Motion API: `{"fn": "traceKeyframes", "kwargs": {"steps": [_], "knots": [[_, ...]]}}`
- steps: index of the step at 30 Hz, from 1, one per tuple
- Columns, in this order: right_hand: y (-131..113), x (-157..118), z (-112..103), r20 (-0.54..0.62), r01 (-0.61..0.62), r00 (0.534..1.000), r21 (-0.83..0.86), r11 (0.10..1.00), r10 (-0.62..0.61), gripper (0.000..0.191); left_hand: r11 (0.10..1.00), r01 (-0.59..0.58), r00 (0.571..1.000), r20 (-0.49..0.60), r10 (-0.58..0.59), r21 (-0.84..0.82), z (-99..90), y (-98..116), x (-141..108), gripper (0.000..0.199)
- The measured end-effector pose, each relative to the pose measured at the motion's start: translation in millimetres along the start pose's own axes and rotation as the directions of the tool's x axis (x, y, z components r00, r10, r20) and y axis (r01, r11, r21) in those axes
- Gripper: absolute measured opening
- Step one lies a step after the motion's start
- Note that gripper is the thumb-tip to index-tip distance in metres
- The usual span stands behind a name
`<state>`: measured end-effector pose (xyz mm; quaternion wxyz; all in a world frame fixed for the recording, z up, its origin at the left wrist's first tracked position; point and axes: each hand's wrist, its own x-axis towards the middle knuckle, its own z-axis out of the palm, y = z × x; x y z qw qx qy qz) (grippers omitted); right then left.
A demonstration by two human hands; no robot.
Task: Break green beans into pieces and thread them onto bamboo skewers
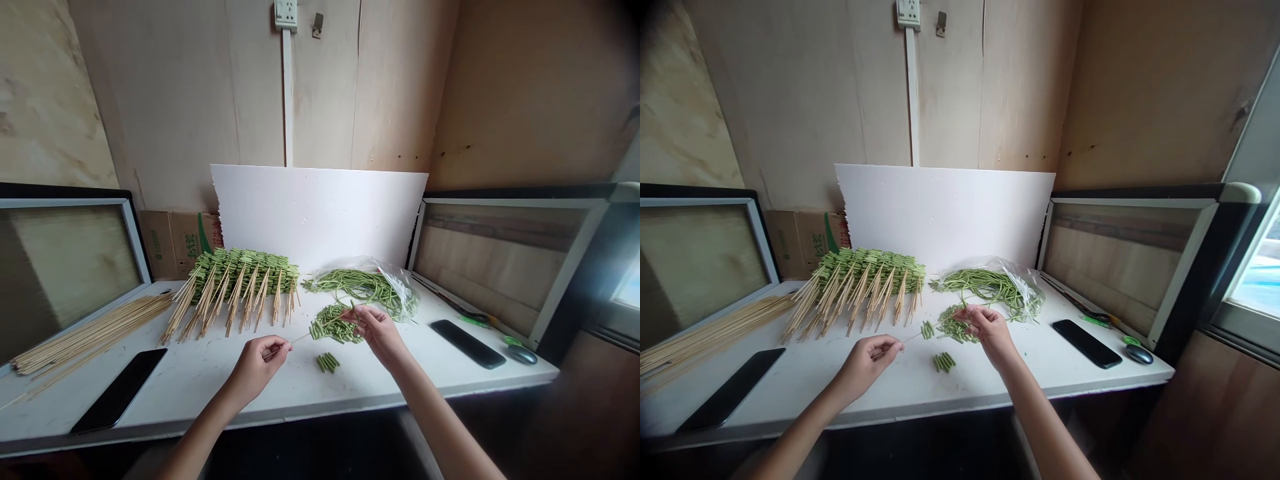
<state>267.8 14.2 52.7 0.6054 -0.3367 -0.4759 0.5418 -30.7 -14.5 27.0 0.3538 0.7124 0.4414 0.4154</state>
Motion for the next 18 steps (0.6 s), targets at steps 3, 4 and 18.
{"fn": "traceKeyframes", "kwargs": {"steps": [3,4,18], "knots": [[1,0,0,-0.017,0.010,1.000,-0.005,1.000,-0.010,0.029,1.000,-0.006,1.000,-0.015,0.006,0.004,-0.1,1,0,0.036],[1,0,1,-0.022,0.015,1.000,-0.010,1.000,-0.016,0.030,1.000,-0.008,1.000,-0.017,0.008,0.004,0.1,1,0,0.035],[12,-2,10,-0.086,0.123,0.987,-0.116,0.986,-0.133,0.032,0.998,-0.061,0.998,-0.017,0.061,0.017,1.4,-4,2,0.033]]}}
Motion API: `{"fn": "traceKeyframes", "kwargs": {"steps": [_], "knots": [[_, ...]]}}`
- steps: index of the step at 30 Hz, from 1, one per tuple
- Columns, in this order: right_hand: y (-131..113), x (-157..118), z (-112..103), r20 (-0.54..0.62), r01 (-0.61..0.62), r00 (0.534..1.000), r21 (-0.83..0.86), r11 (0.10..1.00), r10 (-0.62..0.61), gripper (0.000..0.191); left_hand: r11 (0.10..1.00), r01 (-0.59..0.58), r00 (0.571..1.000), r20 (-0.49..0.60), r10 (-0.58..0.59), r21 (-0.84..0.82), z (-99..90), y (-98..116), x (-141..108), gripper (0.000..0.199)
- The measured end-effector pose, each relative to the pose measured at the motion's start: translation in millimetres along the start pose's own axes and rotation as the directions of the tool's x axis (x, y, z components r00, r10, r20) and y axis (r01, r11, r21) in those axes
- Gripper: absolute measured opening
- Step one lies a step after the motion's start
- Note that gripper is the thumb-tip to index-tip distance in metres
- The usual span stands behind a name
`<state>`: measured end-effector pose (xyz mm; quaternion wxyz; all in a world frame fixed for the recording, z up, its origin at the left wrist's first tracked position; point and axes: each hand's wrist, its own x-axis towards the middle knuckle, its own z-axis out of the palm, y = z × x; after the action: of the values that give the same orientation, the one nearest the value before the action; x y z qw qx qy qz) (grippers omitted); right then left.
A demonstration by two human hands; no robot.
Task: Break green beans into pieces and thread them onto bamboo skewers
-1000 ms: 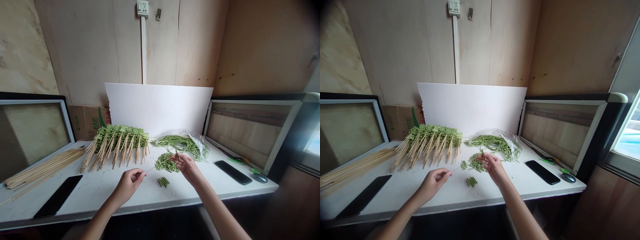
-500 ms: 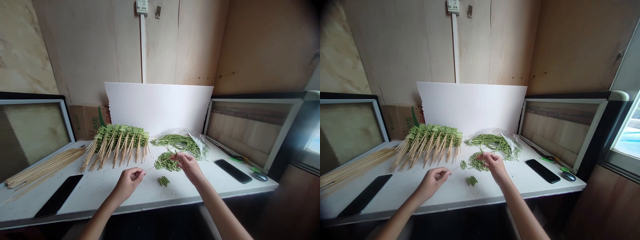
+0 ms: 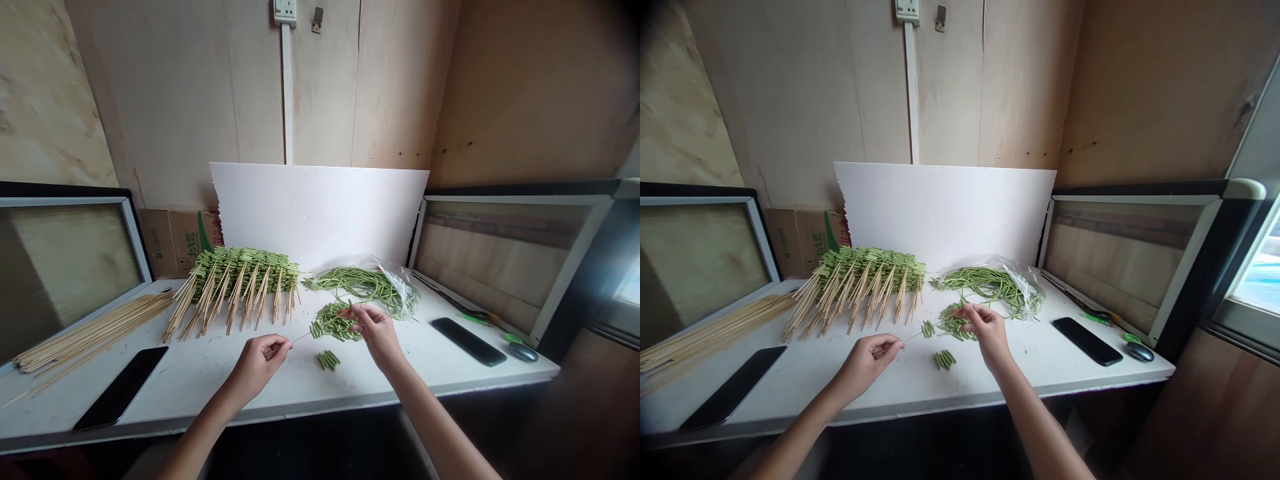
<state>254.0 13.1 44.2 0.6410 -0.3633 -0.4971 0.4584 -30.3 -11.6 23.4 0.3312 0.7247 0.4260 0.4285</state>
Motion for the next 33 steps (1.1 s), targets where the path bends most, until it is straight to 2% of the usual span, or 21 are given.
{"fn": "traceKeyframes", "kwargs": {"steps": [7,12,16,24,27,30,32,33], "knots": [[4,-4,7,-0.030,0.021,0.999,-0.014,1.000,-0.022,0.035,1.000,-0.015,1.000,-0.004,0.015,0.007,-1.4,-1,-1,0.034],[3,-12,20,0.020,0.023,1.000,-0.068,0.997,-0.022,0.033,1.000,-0.016,1.000,0.016,0.016,-0.016,-0.2,2,-1,0.034],[3,-19,30,0.030,0.011,1.000,-0.096,0.995,-0.008,0.034,0.999,-0.027,1.000,-0.008,0.027,-0.019,1.2,5,-2,0.033],[27,-27,45,-0.013,-0.057,0.998,-0.029,0.998,0.057,0.038,1.000,-0.027,0.999,-0.023,0.027,-0.001,8.3,8,-4,0.034],[26,-23,41,0.005,-0.053,0.999,-0.095,0.994,0.053,0.041,1.000,-0.017,0.999,-0.028,0.017,0.001,8.3,2,-2,0.037],[20,-16,28,0.086,0.007,0.996,-0.239,0.971,0.014,0.048,1.000,0.002,0.999,-0.048,-0.002,0.000,5.9,-5,1,0.042],[19,-12,16,0.163,0.082,0.986,-0.433,0.898,-0.011,0.047,1.000,0.015,0.999,-0.052,-0.015,-0.002,3.5,-9,3,0.045],[19,-11,10,0.199,0.117,0.980,-0.542,0.832,-0.008,0.043,1.000,0.021,0.999,-0.048,-0.021,-0.003,2.4,-10,3,0.047]]}}
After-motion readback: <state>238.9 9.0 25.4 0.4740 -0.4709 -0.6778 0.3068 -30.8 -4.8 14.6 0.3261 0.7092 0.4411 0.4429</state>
